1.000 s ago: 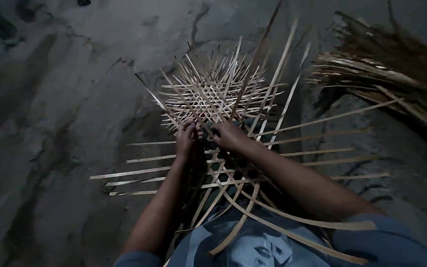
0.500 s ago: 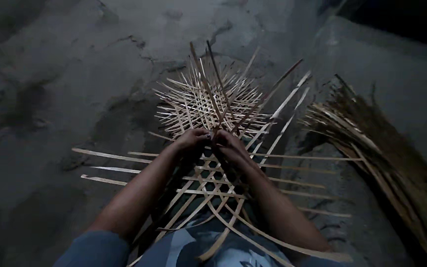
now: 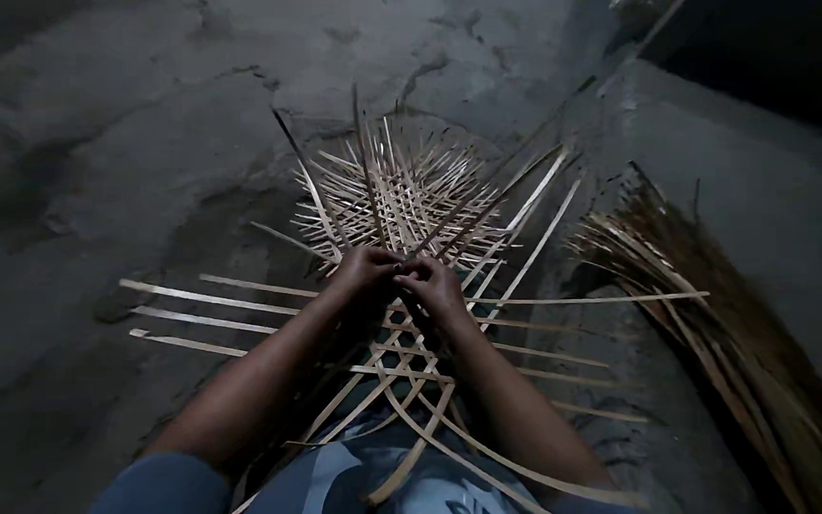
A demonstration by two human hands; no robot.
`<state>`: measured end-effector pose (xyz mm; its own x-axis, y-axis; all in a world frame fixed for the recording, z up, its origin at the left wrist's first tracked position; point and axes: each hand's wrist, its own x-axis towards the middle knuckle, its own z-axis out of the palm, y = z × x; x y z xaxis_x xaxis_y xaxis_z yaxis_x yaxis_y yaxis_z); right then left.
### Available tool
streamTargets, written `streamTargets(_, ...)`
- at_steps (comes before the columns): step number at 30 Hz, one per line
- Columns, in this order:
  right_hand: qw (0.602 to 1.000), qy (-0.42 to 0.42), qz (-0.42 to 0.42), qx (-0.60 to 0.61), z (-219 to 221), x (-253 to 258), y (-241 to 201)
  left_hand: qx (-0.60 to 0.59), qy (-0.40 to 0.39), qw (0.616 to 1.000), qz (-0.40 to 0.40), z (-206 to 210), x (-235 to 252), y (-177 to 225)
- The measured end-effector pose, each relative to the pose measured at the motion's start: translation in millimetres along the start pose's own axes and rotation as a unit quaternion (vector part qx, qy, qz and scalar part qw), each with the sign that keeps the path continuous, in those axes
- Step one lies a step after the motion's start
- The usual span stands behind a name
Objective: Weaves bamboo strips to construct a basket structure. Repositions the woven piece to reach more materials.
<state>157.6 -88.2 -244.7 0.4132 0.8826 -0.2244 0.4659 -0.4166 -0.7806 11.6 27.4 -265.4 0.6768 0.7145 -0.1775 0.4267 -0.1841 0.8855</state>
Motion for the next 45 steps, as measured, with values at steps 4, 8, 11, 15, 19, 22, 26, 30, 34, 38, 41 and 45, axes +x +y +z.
streamTargets(4, 0.990, 0.103, -0.046, 0.088, -32, -7, 19, -0.126, -0.022, 0.992, -0.002, -1, -4, -5)
streamTargets(8, 0.962, 0.192, -0.069, 0.181, -76, 6, 31, -0.142, -0.046, 0.987, 0.058, 5, -7, 0)
streamTargets(11, 0.950, 0.271, -0.119, 0.103, -102, 14, 18, -0.108, -0.056, 0.990, 0.074, 14, -4, 2)
streamTargets(15, 0.914, 0.385, -0.117, 0.056, -128, 17, 8, -0.112, -0.041, 0.990, 0.070, 16, -6, 0)
streamTargets(19, 0.898, 0.385, -0.194, -0.088, -135, 19, 9, -0.135, -0.036, 0.983, 0.117, 15, -11, -3)
streamTargets(22, 0.909, 0.185, -0.323, -0.187, -110, 34, 14, -0.128, -0.032, 0.981, 0.143, 17, -11, -8)
streamTargets(26, 0.902, 0.021, -0.364, -0.230, -73, 50, 14, -0.101, -0.022, 0.983, 0.152, 19, -7, -14)
streamTargets(30, 0.924, -0.040, -0.335, -0.177, -63, 59, 11, -0.089, -0.015, 0.985, 0.144, 17, -9, -13)
streamTargets(34, 0.967, -0.049, -0.251, -0.006, -63, 59, 15, -0.101, -0.022, 0.984, 0.142, 19, -6, -14)
streamTargets(38, 0.951, 0.056, -0.147, 0.265, -82, 66, 7, -0.093, -0.028, 0.985, 0.142, 23, -5, -15)
streamTargets(41, 0.861, 0.153, -0.193, 0.445, -129, 62, -8, -0.097, -0.025, 0.988, 0.121, 22, -7, -15)
streamTargets(45, 0.753, 0.347, -0.315, 0.463, -232, -3, -28, -0.100, -0.025, 0.989, 0.109, 22, -6, -12)
